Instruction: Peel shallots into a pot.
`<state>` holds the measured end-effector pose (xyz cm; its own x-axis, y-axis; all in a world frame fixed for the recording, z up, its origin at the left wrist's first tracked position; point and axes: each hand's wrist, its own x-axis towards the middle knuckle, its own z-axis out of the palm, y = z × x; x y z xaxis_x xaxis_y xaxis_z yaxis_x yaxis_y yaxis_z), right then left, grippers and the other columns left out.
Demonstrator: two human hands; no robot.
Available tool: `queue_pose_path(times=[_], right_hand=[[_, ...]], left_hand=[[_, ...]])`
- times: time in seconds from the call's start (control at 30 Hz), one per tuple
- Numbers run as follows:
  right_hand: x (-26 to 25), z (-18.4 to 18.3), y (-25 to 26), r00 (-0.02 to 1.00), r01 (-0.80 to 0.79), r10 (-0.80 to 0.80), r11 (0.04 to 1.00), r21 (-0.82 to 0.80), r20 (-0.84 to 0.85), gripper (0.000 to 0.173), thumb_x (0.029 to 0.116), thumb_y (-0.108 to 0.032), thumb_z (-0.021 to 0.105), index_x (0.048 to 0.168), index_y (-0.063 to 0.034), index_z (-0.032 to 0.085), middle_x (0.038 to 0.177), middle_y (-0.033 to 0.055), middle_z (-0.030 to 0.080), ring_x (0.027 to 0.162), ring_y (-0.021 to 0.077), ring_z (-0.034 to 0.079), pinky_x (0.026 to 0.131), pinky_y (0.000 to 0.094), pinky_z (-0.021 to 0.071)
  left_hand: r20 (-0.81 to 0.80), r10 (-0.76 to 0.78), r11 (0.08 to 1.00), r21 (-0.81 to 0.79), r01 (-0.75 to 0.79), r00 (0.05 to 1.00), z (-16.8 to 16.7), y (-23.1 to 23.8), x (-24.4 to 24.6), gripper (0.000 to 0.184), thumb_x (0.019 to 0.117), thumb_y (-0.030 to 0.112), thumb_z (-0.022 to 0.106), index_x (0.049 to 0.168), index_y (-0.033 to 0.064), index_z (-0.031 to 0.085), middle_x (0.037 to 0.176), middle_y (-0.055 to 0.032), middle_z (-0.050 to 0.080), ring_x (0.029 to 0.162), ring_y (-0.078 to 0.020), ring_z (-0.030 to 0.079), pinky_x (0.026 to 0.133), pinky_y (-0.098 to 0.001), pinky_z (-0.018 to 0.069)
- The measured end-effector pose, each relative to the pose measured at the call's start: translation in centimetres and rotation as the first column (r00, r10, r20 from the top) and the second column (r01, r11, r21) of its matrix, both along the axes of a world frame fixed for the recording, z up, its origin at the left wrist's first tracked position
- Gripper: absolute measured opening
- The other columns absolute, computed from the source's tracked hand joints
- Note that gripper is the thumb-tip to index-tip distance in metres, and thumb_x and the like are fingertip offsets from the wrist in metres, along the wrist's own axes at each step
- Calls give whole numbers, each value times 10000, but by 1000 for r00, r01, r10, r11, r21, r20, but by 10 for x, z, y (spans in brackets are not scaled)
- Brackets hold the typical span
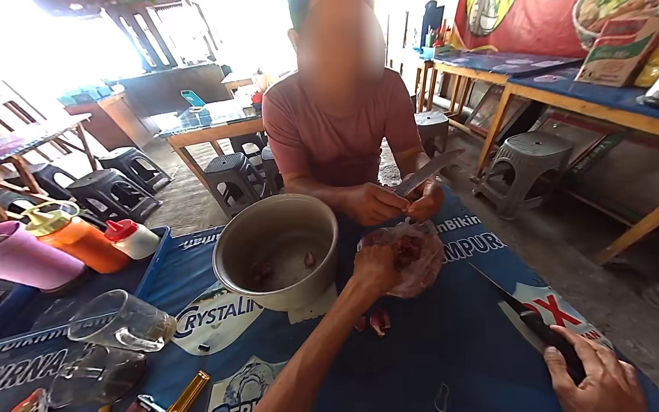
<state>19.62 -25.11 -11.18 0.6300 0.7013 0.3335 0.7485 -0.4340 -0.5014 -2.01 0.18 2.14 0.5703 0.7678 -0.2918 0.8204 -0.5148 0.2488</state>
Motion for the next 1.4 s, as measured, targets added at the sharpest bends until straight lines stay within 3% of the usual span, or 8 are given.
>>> queue_pose_path(times=[0.1,0.17,0.43,0.8,0.97,1.2,1.27,1.4], right_hand=[[0,1,0,1000,6,-6,1000,0,0,424,991,-245,522,1313,-5,659,1317,297,608,1221,499,562,1049,624,383],[-1,3,1,1000,4,-4,1000,2,0,424,988,-240,525,1312,-2,658,1318,298,607,1222,512,556,1048,627,384],[1,1,0,1000,-9,9,1000,0,5,432,987,-247,527,1316,5,653,1320,308,602,1227,509,558,1049,634,384],[2,0,1,1000,4,-4,1000,1,-1,428,990,-252,530,1317,-6,656,1322,286,611,1231,495,561,1055,618,387],[2,-1,1,1000,-3,3,1000,13,9,423,983,-241,530,1308,-3,661,1307,294,616,1218,503,565,1046,621,391],[1,-2,1,1000,-8,8,1000,4,12,428,989,-246,526,1312,4,656,1316,295,611,1231,504,558,1053,619,383],[3,-2,1,1000,-10,10,1000,8,12,423,991,-246,529,1312,-3,659,1317,289,613,1228,497,561,1053,615,384],[2,-2,-1,1000,-11,11,1000,0,-2,431,991,-249,525,1314,5,653,1319,307,602,1220,509,558,1050,631,379]], left_hand=[[-121,-13,998,60,20,993,-7,-12,11,663,879,240,749,1450,1,512,1494,-289,439,1345,-469,461,1007,-617,440],[-148,-12,994,103,28,989,-15,-17,15,766,866,186,754,1517,-30,413,1512,-323,404,1379,-478,425,1095,-594,378],[-134,-159,984,55,168,978,-15,-20,9,564,962,128,630,1501,52,480,1429,-300,501,1252,-474,542,1014,-605,445],[-190,-63,995,67,77,980,-23,-33,21,627,894,167,706,1419,-82,470,1446,-304,454,1209,-434,578,960,-524,508],[-137,-10,987,157,31,990,-37,-45,19,505,976,-30,518,1464,-95,405,1455,-340,429,1197,-487,564,973,-535,489],[92,-56,983,181,39,994,-48,-39,-10,342,1021,21,485,1355,-37,532,1451,-282,467,1155,-432,626,893,-487,559],[400,-5,984,163,-66,916,-54,-33,-22,284,1049,105,479,1252,-43,611,1307,-254,584,1071,-363,674,892,-455,567],[882,196,935,-36,-354,428,-50,-23,-37,254,1024,164,573,1113,-57,659,845,-111,645,728,-141,615,700,-304,531]])
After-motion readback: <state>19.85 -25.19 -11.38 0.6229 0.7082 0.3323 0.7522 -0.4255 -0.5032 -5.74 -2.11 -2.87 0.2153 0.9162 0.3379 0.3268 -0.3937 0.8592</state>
